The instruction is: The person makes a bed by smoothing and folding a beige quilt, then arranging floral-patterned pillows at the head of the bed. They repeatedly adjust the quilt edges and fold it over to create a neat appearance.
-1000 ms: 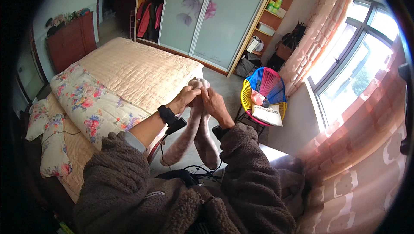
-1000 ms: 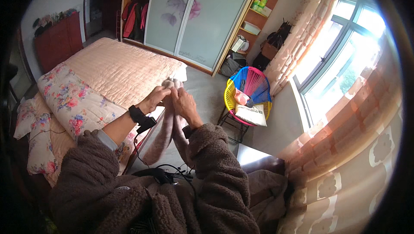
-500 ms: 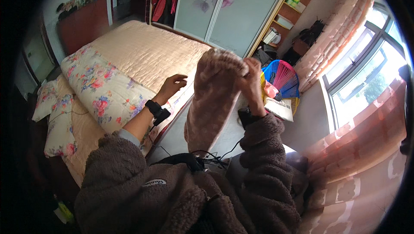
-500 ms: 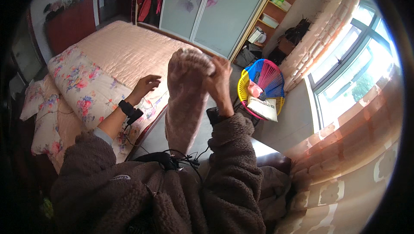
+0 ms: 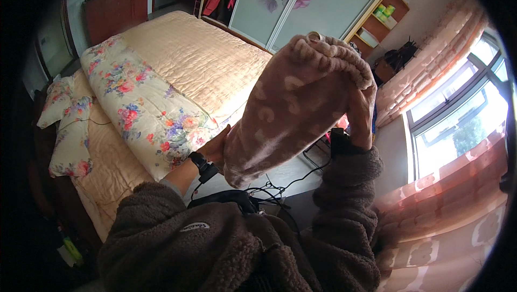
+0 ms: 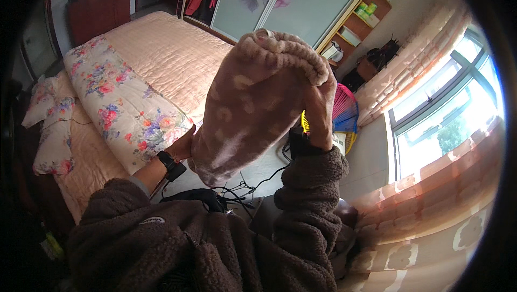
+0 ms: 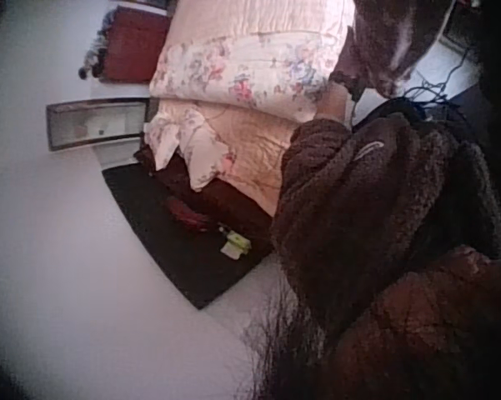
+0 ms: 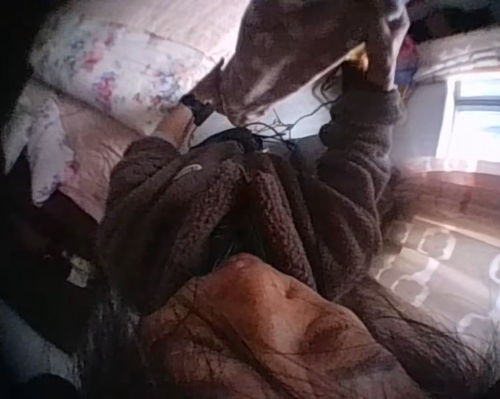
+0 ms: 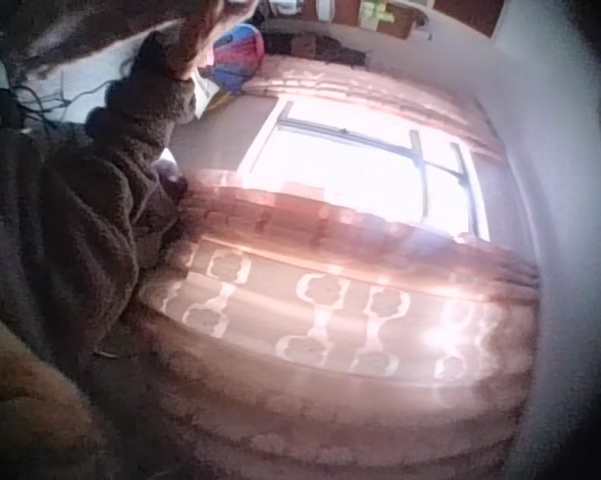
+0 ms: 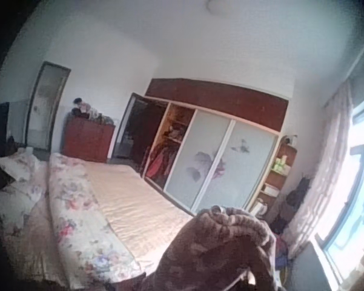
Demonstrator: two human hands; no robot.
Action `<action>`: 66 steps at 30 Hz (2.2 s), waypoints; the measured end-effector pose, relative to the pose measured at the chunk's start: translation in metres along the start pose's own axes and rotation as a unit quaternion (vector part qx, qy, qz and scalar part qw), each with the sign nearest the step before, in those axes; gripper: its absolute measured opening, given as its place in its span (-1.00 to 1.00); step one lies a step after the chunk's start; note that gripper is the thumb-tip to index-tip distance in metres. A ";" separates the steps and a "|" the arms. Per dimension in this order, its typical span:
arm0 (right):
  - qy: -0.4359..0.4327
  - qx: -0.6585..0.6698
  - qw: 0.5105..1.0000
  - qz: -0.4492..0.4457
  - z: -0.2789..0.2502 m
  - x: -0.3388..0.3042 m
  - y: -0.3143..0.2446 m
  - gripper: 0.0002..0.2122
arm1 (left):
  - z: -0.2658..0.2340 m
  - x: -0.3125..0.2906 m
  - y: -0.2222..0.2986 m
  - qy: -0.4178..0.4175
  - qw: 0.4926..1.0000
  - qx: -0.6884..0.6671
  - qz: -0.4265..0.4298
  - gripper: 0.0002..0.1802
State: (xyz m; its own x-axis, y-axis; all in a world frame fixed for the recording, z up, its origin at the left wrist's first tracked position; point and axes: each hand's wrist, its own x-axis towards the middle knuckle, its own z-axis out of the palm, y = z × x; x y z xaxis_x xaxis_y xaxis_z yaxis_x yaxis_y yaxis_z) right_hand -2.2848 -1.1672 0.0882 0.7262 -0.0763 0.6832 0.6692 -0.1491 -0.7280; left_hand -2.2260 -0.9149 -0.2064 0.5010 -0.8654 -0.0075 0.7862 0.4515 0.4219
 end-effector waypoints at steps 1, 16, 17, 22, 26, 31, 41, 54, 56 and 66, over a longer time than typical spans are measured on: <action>-0.008 -0.012 1.000 -0.002 -0.003 0.000 -0.001 -0.83 | 0.004 0.000 0.005 -0.055 0.998 -0.022 0.013 -0.30; 0.041 -0.094 0.995 -0.014 -0.066 -0.034 -0.011 -0.60 | 0.045 0.010 0.035 -0.046 0.965 0.208 0.154 -0.43; 0.033 -0.021 0.999 -0.012 -0.073 -0.036 -0.014 -0.54 | 0.051 0.010 0.037 -0.015 0.955 0.226 0.192 -0.42; 0.045 0.127 0.990 -0.036 -0.104 -0.014 -0.014 -0.51 | 0.096 0.027 0.059 0.180 0.760 0.516 0.352 -0.51; 0.037 0.212 0.961 0.175 -0.082 -0.014 0.066 -0.57 | 0.107 0.070 0.098 0.240 0.584 0.738 0.240 -0.63; 0.013 0.489 0.755 0.436 -0.034 -0.160 0.219 -0.61 | 0.029 0.066 0.089 0.339 0.407 0.839 0.122 -0.69; 0.031 0.454 0.838 0.302 -0.049 -0.168 0.211 -0.58 | 0.013 0.018 0.069 0.190 0.859 0.454 0.138 -0.46; -0.110 0.195 0.895 0.385 -0.079 -0.173 0.186 -0.30 | 0.043 0.046 0.054 0.221 0.809 0.529 0.129 -0.25; -0.147 0.106 0.919 0.351 -0.089 -0.167 0.186 -0.35 | 0.046 0.059 0.055 0.168 0.785 0.564 0.194 -0.32; -0.187 -0.557 0.803 0.098 -0.101 -0.118 0.231 -0.72 | 0.026 0.119 0.081 0.037 0.628 0.777 -0.025 -0.43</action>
State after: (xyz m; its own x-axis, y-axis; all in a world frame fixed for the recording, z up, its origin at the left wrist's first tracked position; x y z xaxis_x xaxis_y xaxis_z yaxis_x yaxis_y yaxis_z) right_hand -2.2323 -1.2926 -0.1546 0.9364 0.0639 0.3452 0.1306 -0.9761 -0.1737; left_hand -2.1118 -0.9872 -0.1497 0.5505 -0.8315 -0.0740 -0.4714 -0.3828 0.7945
